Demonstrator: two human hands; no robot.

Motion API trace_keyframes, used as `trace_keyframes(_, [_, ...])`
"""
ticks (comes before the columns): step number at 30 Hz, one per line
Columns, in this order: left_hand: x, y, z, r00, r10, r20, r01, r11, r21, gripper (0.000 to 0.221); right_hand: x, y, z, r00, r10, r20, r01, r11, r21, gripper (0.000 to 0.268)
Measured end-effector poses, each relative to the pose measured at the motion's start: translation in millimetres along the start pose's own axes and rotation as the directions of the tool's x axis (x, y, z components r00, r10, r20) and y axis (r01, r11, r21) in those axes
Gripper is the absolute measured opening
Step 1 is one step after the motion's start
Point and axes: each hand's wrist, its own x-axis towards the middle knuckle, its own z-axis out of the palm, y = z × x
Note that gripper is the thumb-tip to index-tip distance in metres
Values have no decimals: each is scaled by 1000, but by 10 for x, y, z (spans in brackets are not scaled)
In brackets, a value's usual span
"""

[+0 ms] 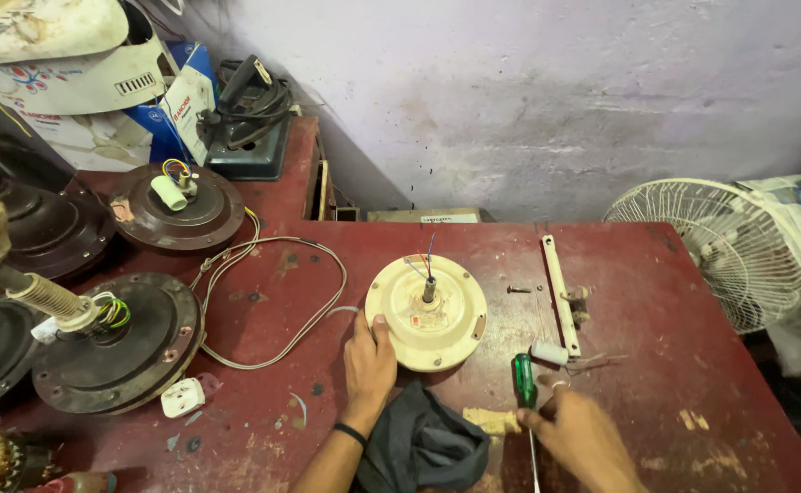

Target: The person uses a green screwdriver to adjust wires and components on a white circular electrical part. They wipe the part with a dark cloth, then continue tightening and adjusting the internal wiring.

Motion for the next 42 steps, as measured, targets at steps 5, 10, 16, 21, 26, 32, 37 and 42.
trace_keyframes(5, [1,-16,21,999,10,-37,-10,1000,4,41,305,191,238,993,-102,63,96,991,90,56])
trace_keyframes(10, [-15,-1,44,997,-17,-69,19,1000,25,42,664,343,430,958,-210,195,26,742,670,31])
trace_keyframes(16, [-91,129,-3,982,-118,-148,125,991,38,45,910,470,214,905,-177,386,-212,598,773,28])
trace_keyframes(21, [-229,323,-7,876,328,-354,-191,909,370,43,883,469,-44,953,-235,191,-64,458,886,29])
trace_keyframes(26, [10,537,119,883,458,-105,-458,889,32,45,733,288,4,974,-199,106,-46,284,958,30])
trace_keyframes(32, [247,549,236,950,206,234,-169,971,-167,33,548,-36,11,990,-143,-4,39,247,968,24])
trace_keyframes(37, [382,456,94,888,275,369,-181,946,-270,25,594,-347,-341,939,-236,-250,328,394,859,19])
trace_keyframes(42, [408,421,43,852,200,485,-130,976,-173,25,680,-618,-622,860,-270,-434,504,306,808,15])
